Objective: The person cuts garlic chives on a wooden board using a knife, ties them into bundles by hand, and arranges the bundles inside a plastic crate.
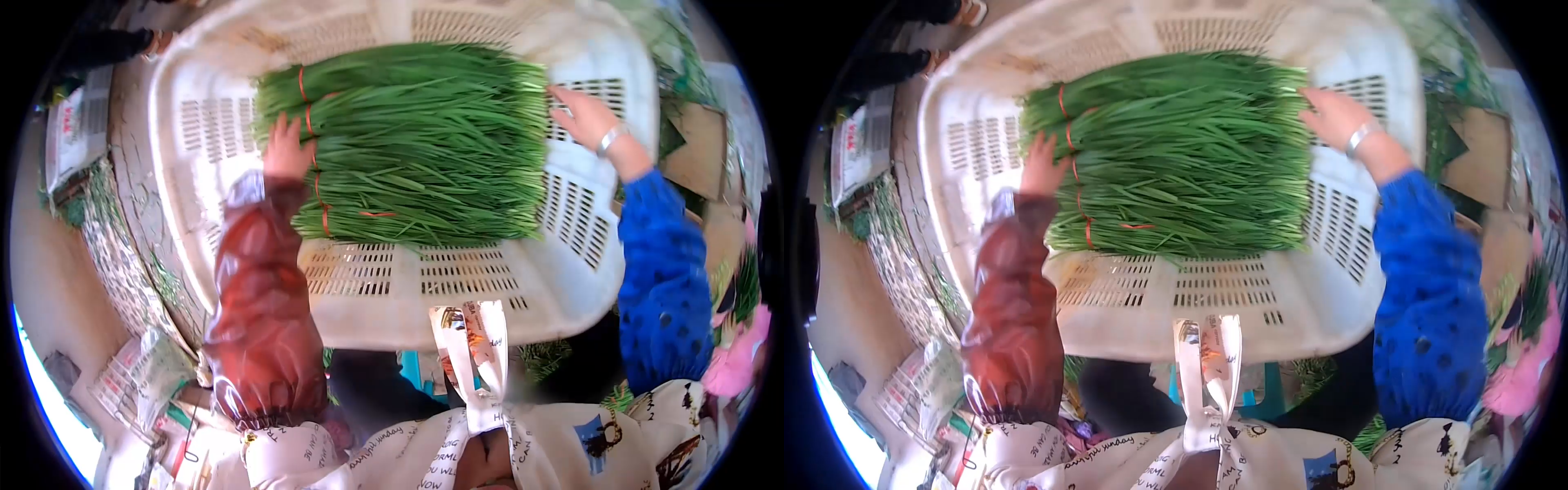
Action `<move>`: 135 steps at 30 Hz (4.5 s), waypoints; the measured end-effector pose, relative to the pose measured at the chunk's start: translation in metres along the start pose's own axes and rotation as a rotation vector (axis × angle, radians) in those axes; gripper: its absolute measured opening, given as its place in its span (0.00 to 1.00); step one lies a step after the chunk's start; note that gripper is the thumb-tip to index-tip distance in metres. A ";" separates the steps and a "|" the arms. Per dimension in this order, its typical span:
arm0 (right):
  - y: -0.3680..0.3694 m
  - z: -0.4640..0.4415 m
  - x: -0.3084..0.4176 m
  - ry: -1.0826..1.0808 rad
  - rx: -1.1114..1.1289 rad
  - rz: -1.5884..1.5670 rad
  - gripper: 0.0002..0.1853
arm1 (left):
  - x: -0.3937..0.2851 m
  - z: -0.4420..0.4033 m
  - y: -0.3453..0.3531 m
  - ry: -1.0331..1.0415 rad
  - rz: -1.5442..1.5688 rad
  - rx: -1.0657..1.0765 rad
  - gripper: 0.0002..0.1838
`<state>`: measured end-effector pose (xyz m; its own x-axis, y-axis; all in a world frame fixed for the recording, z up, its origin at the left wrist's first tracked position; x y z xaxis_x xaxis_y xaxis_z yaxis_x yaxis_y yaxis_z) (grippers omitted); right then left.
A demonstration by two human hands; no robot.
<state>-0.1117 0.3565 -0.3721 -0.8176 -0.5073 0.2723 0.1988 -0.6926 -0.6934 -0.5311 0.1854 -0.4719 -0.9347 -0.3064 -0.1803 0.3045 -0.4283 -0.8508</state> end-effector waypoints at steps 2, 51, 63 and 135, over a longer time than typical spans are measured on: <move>0.004 0.086 0.024 -0.165 -0.206 -0.410 0.21 | -0.030 0.057 -0.030 0.206 0.072 0.059 0.30; 0.121 0.042 0.012 0.164 -0.294 -0.879 0.11 | -0.092 0.250 -0.006 -0.133 0.299 0.079 0.12; 0.136 -0.118 -0.061 0.313 -0.689 -0.516 0.09 | -0.098 0.252 -0.017 0.041 0.282 -0.015 0.08; 0.580 0.631 0.178 0.636 -0.102 -1.536 0.21 | -0.251 0.274 0.018 0.343 -0.373 0.407 0.24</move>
<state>0.1989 -0.4591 -0.3045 -0.2859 0.8626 0.4173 -0.9579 -0.2693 -0.0996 -0.2407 0.0222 -0.3066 -0.9761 0.1851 -0.1140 -0.0693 -0.7621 -0.6437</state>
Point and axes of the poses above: each hand's wrist, its own z-axis away from the middle knuckle, its own y-axis out of the palm, x = y × z, the point moved 2 cm from there along -z, towards the middle knuckle, and after that the axes turned 15 degrees about x, right-handed, at the moved point
